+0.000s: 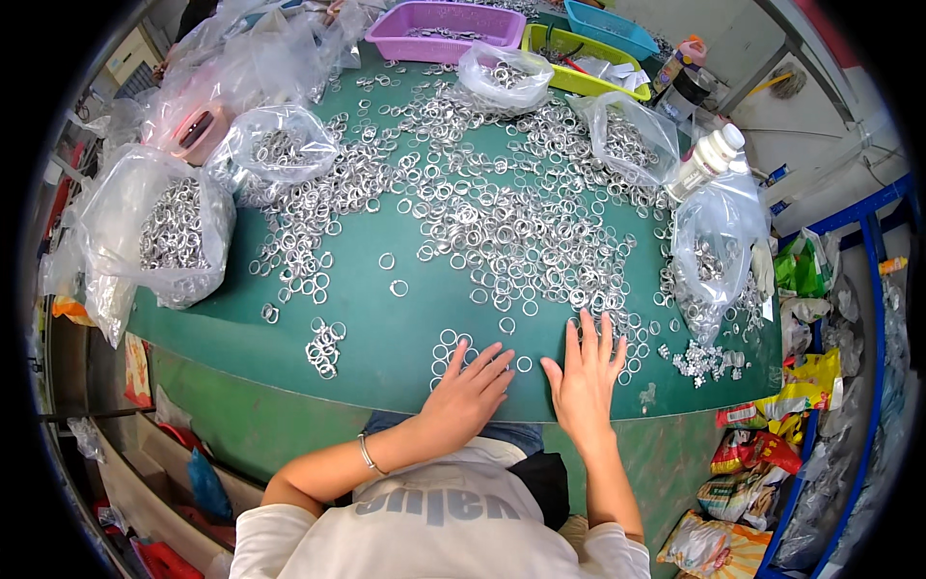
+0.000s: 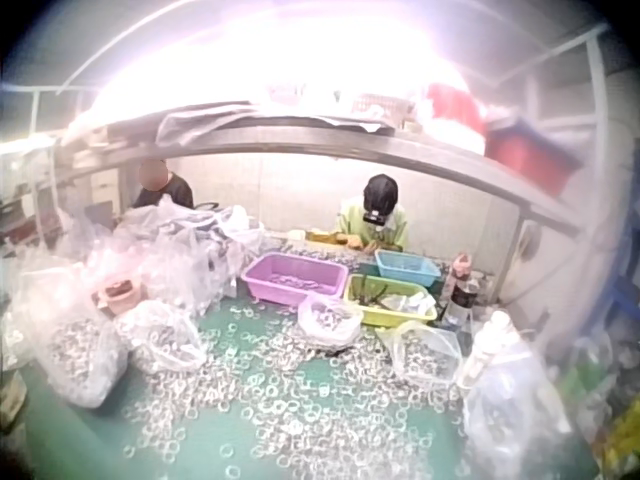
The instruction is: The person sorts small metal rings by hand on a green workbench, picking them up from a pile and arranging some into circular patterns while others are put into plastic bags.
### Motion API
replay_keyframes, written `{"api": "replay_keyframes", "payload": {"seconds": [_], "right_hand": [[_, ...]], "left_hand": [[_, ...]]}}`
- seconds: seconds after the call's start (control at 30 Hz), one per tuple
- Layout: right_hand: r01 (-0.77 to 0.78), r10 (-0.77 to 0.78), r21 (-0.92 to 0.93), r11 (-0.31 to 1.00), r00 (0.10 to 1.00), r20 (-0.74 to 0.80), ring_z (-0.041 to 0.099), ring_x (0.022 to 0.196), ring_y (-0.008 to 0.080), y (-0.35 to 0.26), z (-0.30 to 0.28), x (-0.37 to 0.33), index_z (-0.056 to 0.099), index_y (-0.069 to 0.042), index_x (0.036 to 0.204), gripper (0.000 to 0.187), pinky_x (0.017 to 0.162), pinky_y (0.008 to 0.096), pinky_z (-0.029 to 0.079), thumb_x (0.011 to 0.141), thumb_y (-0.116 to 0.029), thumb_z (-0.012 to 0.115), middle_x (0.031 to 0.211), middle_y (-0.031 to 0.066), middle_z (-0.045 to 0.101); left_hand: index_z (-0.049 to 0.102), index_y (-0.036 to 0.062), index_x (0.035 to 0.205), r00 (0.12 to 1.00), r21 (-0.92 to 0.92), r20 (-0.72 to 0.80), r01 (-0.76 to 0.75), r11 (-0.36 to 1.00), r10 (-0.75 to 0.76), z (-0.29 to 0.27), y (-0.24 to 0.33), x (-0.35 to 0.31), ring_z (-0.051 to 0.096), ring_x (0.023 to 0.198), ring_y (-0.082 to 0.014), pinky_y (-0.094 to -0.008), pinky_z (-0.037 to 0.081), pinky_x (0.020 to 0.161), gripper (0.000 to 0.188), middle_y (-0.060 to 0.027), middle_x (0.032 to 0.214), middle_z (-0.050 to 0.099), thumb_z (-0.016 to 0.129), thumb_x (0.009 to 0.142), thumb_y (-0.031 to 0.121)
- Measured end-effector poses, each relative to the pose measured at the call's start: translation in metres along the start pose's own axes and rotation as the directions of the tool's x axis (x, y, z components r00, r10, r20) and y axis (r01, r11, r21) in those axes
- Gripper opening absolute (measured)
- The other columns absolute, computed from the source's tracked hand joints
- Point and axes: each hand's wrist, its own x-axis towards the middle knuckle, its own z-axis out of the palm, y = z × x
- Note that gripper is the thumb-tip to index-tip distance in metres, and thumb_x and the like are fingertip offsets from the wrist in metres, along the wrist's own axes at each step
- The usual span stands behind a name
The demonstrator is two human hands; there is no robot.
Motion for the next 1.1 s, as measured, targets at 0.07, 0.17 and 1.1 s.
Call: {"api": "replay_keyframes", "payload": {"seconds": [0.07, 0.17, 1.1], "right_hand": [[-0.024, 0.025, -0.043, 0.999, 1.000, 0.015, 0.026, 0.138, 0.0411, -0.002, 0.008, -0.002, 0.046, 0.006, 0.130, 0.063, 0.108, 0.0630, 0.016, 0.085, -0.033, 0.066, 0.143, 0.0189, 0.038], [0.109, -0.120, 0.107, 0.988, 0.987, 0.104, 0.027, 0.137, 0.0412, -0.022, 0.001, -0.017, 0.049, 0.005, 0.127, 0.058, 0.107, 0.0635, 0.018, 0.085, -0.031, 0.066, 0.141, 0.0195, 0.038], [0.171, -0.244, 0.531, 0.830, 0.967, 0.069, 0.036, 0.134, 0.0400, -0.040, 0.014, -0.011, 0.044, 0.004, 0.134, 0.063, 0.109, 0.0496, 0.033, 0.081, -0.016, 0.071, 0.143, 0.0207, 0.039]], "left_hand": [[0.054, 0.0005, 0.123, 1.000, -0.025, -0.023, 0.001, 1.000, -0.001, -0.004, 0.000, 0.002, 0.041, 0.132, -0.0333, -0.0608, 0.024, 0.108, 0.042, -0.0160, 0.139, 0.046, 0.065, 0.084, 0.008], [0.054, 0.0003, 0.122, 0.998, -0.059, -0.057, 0.031, 0.998, -0.034, -0.009, -0.001, -0.002, 0.042, 0.132, -0.0332, -0.0603, 0.024, 0.108, 0.040, -0.0160, 0.138, 0.046, 0.065, 0.084, 0.007], [0.053, -0.0016, 0.130, 0.779, -0.778, 0.627, 0.627, 0.033, -0.012, -0.034, -0.008, -0.084, 0.060, 0.109, -0.0250, -0.0330, 0.047, 0.096, 0.034, -0.0139, 0.124, 0.059, 0.046, 0.101, 0.014]]}}
